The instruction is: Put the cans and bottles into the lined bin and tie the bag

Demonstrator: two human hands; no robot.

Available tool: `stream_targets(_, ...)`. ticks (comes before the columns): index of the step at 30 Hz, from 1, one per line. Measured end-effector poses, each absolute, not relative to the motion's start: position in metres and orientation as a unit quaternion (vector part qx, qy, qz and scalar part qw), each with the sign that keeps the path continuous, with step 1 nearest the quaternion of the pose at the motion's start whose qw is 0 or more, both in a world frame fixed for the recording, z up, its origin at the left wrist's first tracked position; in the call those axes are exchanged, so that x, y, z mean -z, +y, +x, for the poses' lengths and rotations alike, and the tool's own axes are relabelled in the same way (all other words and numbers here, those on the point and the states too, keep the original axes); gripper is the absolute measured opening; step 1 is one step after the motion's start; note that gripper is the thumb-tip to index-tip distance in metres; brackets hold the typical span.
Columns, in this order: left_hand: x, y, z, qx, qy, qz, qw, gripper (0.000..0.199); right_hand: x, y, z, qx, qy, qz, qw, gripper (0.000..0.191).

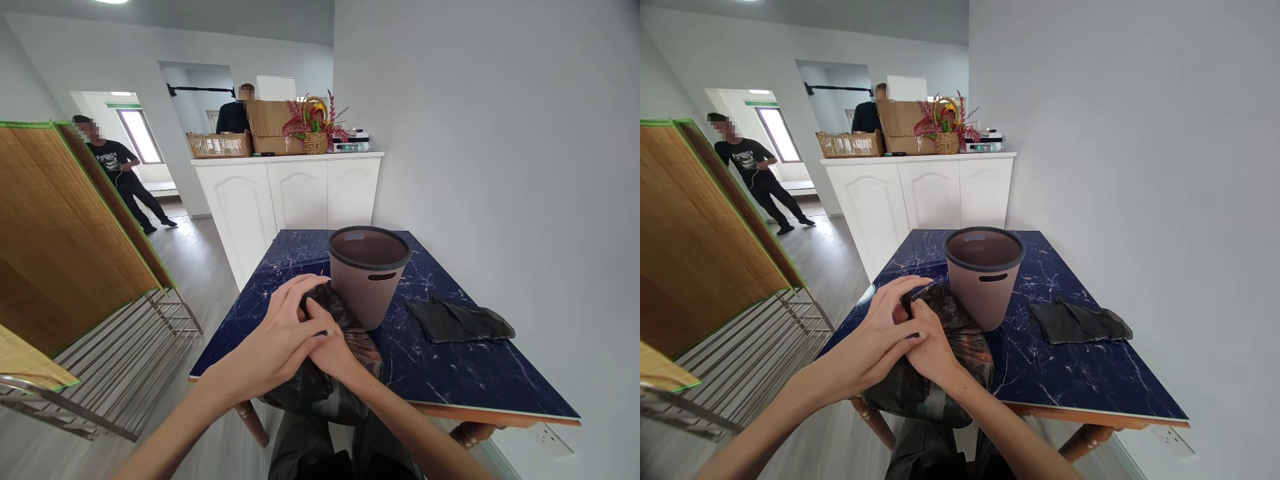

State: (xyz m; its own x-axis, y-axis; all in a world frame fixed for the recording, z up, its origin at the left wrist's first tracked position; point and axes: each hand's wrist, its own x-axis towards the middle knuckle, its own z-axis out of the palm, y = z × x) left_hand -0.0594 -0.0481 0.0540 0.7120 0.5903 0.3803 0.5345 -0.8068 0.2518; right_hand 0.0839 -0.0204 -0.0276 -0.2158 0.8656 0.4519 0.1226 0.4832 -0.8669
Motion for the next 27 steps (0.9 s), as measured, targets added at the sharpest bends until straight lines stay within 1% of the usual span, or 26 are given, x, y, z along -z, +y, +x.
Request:
stream_targets(1,-0.048,-0.047,-0.064,-0.250,0.324,0.908,0.085,0.034,0.028,-0.019,0.085,-0.373,-0.683,-0.362,0.513,0.034)
stream_targets(2,-0.042,-0.045,-0.068,-0.275,0.348,0.888,0.120,0.051,0.028,-0.019,0.086,-0.397,-0.665,-0.376,0.509,0.043)
stream_targets(4,-0.030,-0.041,-0.076,-0.306,0.393,0.841,0.211,0.101,0.027,-0.017,0.091,-0.472,-0.600,-0.418,0.492,0.060)
stream_targets(5,-0.025,-0.039,-0.080,-0.307,0.409,0.821,0.255,0.118,0.026,-0.017,0.093,-0.514,-0.564,-0.435,0.478,0.067)
stream_targets(6,-0.020,-0.037,-0.082,-0.301,0.420,0.806,0.290,0.125,0.026,-0.016,0.094,-0.553,-0.534,-0.443,0.462,0.072)
stream_targets(7,-0.016,-0.035,-0.083,-0.292,0.429,0.796,0.311,0.124,0.026,-0.015,0.096,-0.582,-0.516,-0.442,0.447,0.076)
stream_targets(9,-0.010,-0.030,-0.085,-0.285,0.436,0.791,0.321,0.111,0.028,-0.012,0.098,-0.606,-0.511,-0.431,0.432,0.079)
stream_targets(10,-0.007,-0.028,-0.086,-0.287,0.436,0.793,0.314,0.099,0.029,-0.011,0.099,-0.609,-0.508,-0.431,0.431,0.079)
stream_targets(13,0.000,-0.023,-0.087,-0.269,0.438,0.813,0.273,0.052,0.026,-0.012,0.106,-0.598,-0.521,-0.420,0.441,0.072)
stream_targets(15,0.002,-0.021,-0.087,-0.254,0.437,0.825,0.253,0.023,0.017,-0.015,0.114,-0.588,-0.577,-0.383,0.418,0.069)
stream_targets(16,0.002,-0.020,-0.087,-0.252,0.433,0.829,0.250,0.014,0.011,-0.017,0.119,-0.580,-0.616,-0.360,0.394,0.070)
stream_targets(17,0.002,-0.019,-0.087,-0.253,0.424,0.833,0.250,0.010,0.005,-0.020,0.124,-0.569,-0.655,-0.337,0.365,0.071)
stream_targets(19,0.000,-0.018,-0.086,-0.251,0.405,0.841,0.257,0.007,-0.008,-0.023,0.134,-0.542,-0.721,-0.298,0.313,0.069)
stream_targets(21,-0.003,-0.018,-0.086,-0.248,0.398,0.842,0.266,0.010,-0.018,-0.025,0.142,-0.501,-0.773,-0.267,0.282,0.056)
stream_targets(24,-0.005,-0.018,-0.087,-0.264,0.405,0.830,0.279,0.009,-0.024,-0.026,0.152,-0.421,-0.834,-0.243,0.262,0.034)
stream_targets(27,-0.007,-0.019,-0.088,-0.279,0.401,0.819,0.300,0.008,-0.018,-0.024,0.157,-0.347,-0.858,-0.258,0.279,0.026)
